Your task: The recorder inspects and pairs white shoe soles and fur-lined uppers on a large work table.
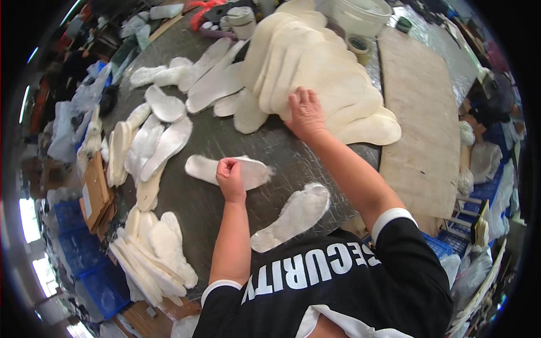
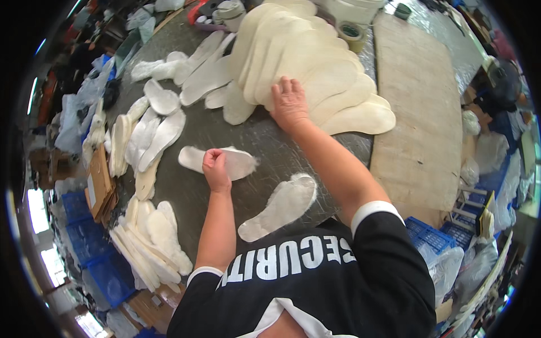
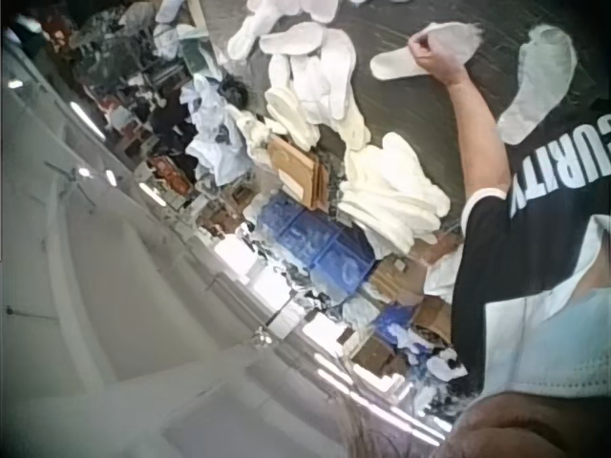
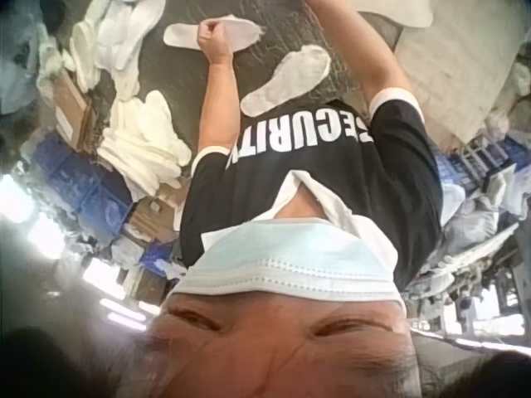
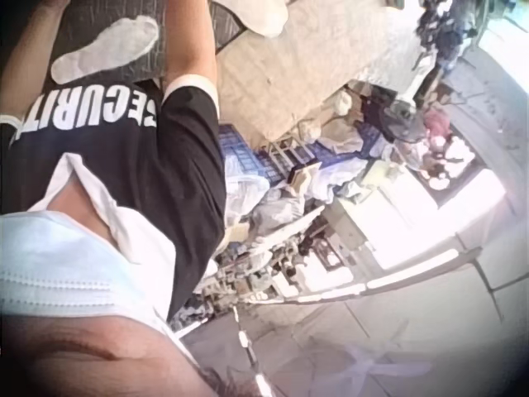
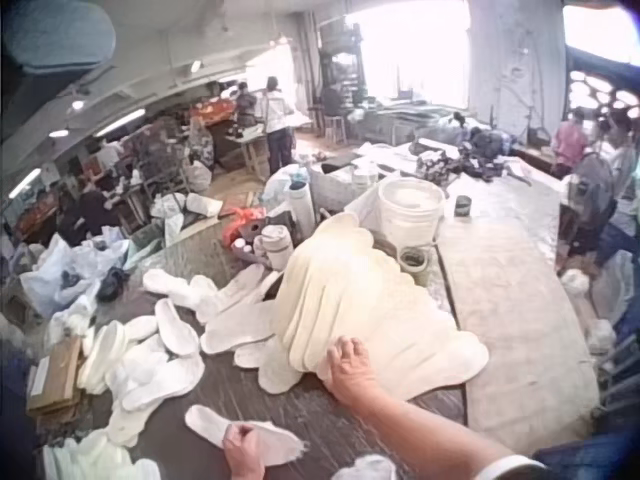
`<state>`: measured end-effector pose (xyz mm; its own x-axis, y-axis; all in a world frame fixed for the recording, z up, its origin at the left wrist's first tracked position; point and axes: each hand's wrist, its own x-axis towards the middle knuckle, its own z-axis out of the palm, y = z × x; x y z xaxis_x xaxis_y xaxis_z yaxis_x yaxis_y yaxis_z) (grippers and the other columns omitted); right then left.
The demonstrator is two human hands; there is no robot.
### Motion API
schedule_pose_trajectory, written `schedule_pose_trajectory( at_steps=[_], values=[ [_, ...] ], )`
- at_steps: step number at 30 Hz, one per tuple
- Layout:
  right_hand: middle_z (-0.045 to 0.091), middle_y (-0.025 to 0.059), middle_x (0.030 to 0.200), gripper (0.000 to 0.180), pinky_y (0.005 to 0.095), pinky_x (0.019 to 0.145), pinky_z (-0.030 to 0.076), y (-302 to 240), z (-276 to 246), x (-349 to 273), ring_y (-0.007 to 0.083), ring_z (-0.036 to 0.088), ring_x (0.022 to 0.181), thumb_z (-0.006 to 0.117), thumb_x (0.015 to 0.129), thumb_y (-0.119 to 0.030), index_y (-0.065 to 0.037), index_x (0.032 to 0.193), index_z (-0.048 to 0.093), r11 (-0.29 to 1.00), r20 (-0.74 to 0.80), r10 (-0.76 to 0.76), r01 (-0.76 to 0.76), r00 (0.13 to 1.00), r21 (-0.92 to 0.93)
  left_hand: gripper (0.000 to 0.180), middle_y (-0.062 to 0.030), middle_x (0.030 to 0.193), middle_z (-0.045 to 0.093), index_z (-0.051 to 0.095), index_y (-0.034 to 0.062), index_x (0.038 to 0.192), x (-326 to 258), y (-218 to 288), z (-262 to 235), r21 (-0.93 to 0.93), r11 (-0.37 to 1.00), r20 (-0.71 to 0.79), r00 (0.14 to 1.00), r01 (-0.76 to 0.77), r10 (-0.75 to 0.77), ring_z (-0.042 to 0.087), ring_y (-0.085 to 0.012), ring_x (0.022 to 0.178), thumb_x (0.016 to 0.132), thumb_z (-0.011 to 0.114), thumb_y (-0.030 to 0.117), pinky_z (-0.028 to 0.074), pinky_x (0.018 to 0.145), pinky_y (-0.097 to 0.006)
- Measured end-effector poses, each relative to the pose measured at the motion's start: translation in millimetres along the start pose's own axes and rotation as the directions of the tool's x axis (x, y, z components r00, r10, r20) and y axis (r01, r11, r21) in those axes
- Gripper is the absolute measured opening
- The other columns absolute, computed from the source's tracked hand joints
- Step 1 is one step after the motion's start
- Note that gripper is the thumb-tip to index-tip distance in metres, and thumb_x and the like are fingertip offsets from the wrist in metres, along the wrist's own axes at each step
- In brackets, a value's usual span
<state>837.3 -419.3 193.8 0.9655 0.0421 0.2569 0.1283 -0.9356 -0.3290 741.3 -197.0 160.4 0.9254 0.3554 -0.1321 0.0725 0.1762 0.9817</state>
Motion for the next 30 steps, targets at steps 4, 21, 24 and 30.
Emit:
schedule_pose_trajectory(
  at_steps=[4,21,24,30],
  values=[
    [0.047,0.0209,0.128,0.043,0.0445,0.102,0.035,19.7,1.1,-6.9,0.0387,0.043,0.119,0.064,0.073,-0.013,0.002,0.111,0.05,0.974,-0.049,-0.197,0.202,0.979,0.102,0.009,-0.0029,0.074,0.054,0.055,0.0031,0.086,6.1,-8.6,-6.3,-0.425,0.902,-0.254,0.966,-0.071,-0.044,0.049,-0.0114,0.064,0.08,0.054,-0.004,0.04,0.058,-0.024],
    [0.059,0.0153,0.093,0.008,0.0338,0.078,0.046,22.0,-138.6,-11.4,0.025,0.057,0.087,0.048,0.09,0.002,0.0,0.095,0.054,0.9,-0.824,-0.004,0.362,0.566,0.244,0.04,-0.0149,0.101,0.058,0.049,0.0016,0.112,-12.0,38.3,114.9,-0.214,0.803,0.687,0.67,0.556,-0.281,0.058,-0.0207,0.086,0.095,0.052,0.038,0.05,0.073,-0.032],
    [0.057,0.016,0.094,0.016,0.0371,0.078,0.045,-0.4,-116.8,-82.2,0.028,0.055,0.083,0.051,0.083,0.008,-0.001,0.096,0.055,0.801,-0.722,-0.121,0.497,0.681,0.334,0.057,-0.0215,0.115,0.05,0.041,0.0017,0.121,-15.6,57.2,149.7,-0.354,0.509,0.794,0.54,0.785,-0.28,0.057,-0.0322,0.098,0.092,0.052,0.049,0.051,0.08,-0.044],
    [0.059,0.0041,0.091,0.034,0.0343,0.069,0.045,-26.1,-99.7,-177.2,0.0235,0.055,0.082,0.063,0.064,-0.003,-0.012,0.097,0.064,0.738,-0.381,-0.374,0.52,0.845,0.43,0.072,-0.0249,0.129,0.045,0.047,0.0103,0.128,-17.4,60.5,126.0,-0.552,0.425,0.769,0.635,0.717,-0.075,0.052,-0.0392,0.114,0.084,0.044,0.067,0.051,0.083,-0.055]
  ],
)
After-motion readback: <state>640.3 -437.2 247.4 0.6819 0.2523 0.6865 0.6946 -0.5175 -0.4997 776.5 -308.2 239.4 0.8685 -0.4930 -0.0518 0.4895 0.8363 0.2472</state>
